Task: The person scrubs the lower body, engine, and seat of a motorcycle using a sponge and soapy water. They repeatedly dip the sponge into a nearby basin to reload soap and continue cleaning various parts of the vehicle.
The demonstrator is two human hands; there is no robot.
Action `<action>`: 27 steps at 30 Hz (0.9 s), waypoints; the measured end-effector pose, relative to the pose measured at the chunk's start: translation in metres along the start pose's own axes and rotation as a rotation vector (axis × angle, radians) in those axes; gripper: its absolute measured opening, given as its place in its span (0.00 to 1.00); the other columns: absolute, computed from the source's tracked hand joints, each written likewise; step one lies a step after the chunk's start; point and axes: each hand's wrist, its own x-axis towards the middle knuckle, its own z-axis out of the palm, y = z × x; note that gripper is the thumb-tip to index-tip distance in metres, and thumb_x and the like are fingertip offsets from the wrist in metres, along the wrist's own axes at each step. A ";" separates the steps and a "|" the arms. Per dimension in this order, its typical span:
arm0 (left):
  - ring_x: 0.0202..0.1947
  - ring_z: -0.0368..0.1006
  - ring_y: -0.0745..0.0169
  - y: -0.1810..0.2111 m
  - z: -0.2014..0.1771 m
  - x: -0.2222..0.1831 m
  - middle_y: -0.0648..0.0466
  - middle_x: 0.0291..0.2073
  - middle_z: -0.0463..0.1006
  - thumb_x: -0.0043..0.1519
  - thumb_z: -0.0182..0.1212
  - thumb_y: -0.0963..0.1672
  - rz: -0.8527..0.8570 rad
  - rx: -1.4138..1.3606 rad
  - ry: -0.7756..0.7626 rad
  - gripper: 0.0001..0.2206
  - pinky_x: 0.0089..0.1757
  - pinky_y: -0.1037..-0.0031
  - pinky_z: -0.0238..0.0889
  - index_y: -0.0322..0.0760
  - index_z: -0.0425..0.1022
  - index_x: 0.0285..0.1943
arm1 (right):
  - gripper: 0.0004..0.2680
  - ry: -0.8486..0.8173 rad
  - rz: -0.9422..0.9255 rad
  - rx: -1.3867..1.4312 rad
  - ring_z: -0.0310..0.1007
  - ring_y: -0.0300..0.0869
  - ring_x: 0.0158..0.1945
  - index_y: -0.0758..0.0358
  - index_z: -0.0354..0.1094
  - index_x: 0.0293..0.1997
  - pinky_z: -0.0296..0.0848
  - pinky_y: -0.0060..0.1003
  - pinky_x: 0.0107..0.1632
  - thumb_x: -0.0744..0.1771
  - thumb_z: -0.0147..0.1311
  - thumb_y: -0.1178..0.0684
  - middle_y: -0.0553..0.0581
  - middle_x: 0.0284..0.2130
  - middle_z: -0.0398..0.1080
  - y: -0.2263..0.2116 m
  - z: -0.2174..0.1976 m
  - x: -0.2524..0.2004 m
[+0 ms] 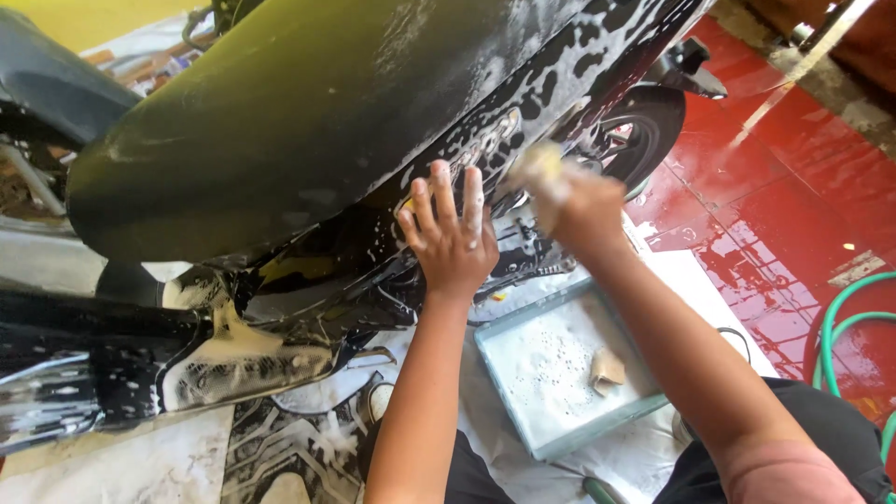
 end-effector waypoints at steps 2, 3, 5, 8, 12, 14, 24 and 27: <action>0.79 0.30 0.40 -0.001 -0.003 0.000 0.44 0.78 0.46 0.71 0.40 0.48 -0.001 -0.002 0.004 0.24 0.68 0.47 0.16 0.53 0.53 0.79 | 0.08 0.046 -0.054 -0.154 0.79 0.44 0.31 0.43 0.78 0.49 0.72 0.34 0.31 0.66 0.60 0.48 0.50 0.29 0.73 -0.003 -0.007 0.012; 0.79 0.30 0.40 -0.001 -0.003 -0.002 0.44 0.78 0.45 0.70 0.42 0.47 0.002 -0.026 -0.006 0.26 0.68 0.48 0.15 0.52 0.52 0.80 | 0.07 0.057 0.019 -0.259 0.77 0.43 0.29 0.49 0.76 0.47 0.69 0.36 0.32 0.67 0.57 0.47 0.51 0.29 0.71 -0.014 -0.002 0.009; 0.79 0.29 0.40 -0.002 -0.009 0.002 0.44 0.78 0.45 0.68 0.44 0.46 0.008 -0.046 -0.009 0.27 0.68 0.48 0.14 0.52 0.51 0.80 | 0.08 0.077 0.092 -0.365 0.74 0.43 0.28 0.56 0.73 0.45 0.67 0.38 0.33 0.68 0.54 0.46 0.53 0.29 0.69 -0.035 0.008 -0.009; 0.79 0.31 0.38 0.000 -0.015 0.009 0.42 0.78 0.46 0.66 0.47 0.46 0.015 -0.060 0.002 0.29 0.68 0.48 0.14 0.50 0.53 0.80 | 0.08 -0.136 -0.056 0.095 0.78 0.45 0.30 0.44 0.76 0.45 0.71 0.40 0.28 0.63 0.56 0.47 0.49 0.29 0.73 -0.042 0.007 -0.027; 0.79 0.27 0.42 -0.005 -0.020 0.002 0.44 0.79 0.42 0.59 0.44 0.39 0.028 -0.066 -0.081 0.36 0.69 0.50 0.11 0.49 0.47 0.82 | 0.04 0.020 -0.038 -0.174 0.73 0.50 0.25 0.51 0.76 0.39 0.65 0.42 0.26 0.65 0.61 0.48 0.55 0.23 0.67 -0.021 -0.013 0.008; 0.80 0.26 0.43 -0.010 -0.023 0.000 0.44 0.80 0.41 0.58 0.44 0.37 0.031 -0.057 -0.108 0.38 0.69 0.51 0.10 0.49 0.45 0.82 | 0.05 0.053 0.037 -0.196 0.75 0.50 0.27 0.51 0.76 0.41 0.65 0.40 0.26 0.66 0.61 0.47 0.54 0.26 0.69 -0.026 0.002 -0.009; 0.77 0.44 0.42 -0.042 -0.026 -0.026 0.41 0.77 0.50 0.66 0.52 0.45 0.065 0.063 -0.033 0.30 0.68 0.51 0.32 0.55 0.52 0.80 | 0.03 0.003 0.164 0.166 0.75 0.47 0.36 0.64 0.71 0.45 0.75 0.36 0.36 0.68 0.54 0.60 0.58 0.36 0.71 -0.042 -0.027 0.018; 0.76 0.49 0.42 -0.047 -0.026 -0.029 0.41 0.76 0.53 0.67 0.51 0.47 0.062 0.056 -0.003 0.28 0.68 0.51 0.33 0.54 0.55 0.79 | 0.07 -0.108 0.038 0.295 0.73 0.43 0.30 0.61 0.72 0.45 0.74 0.37 0.32 0.65 0.55 0.62 0.58 0.37 0.74 -0.070 -0.008 -0.020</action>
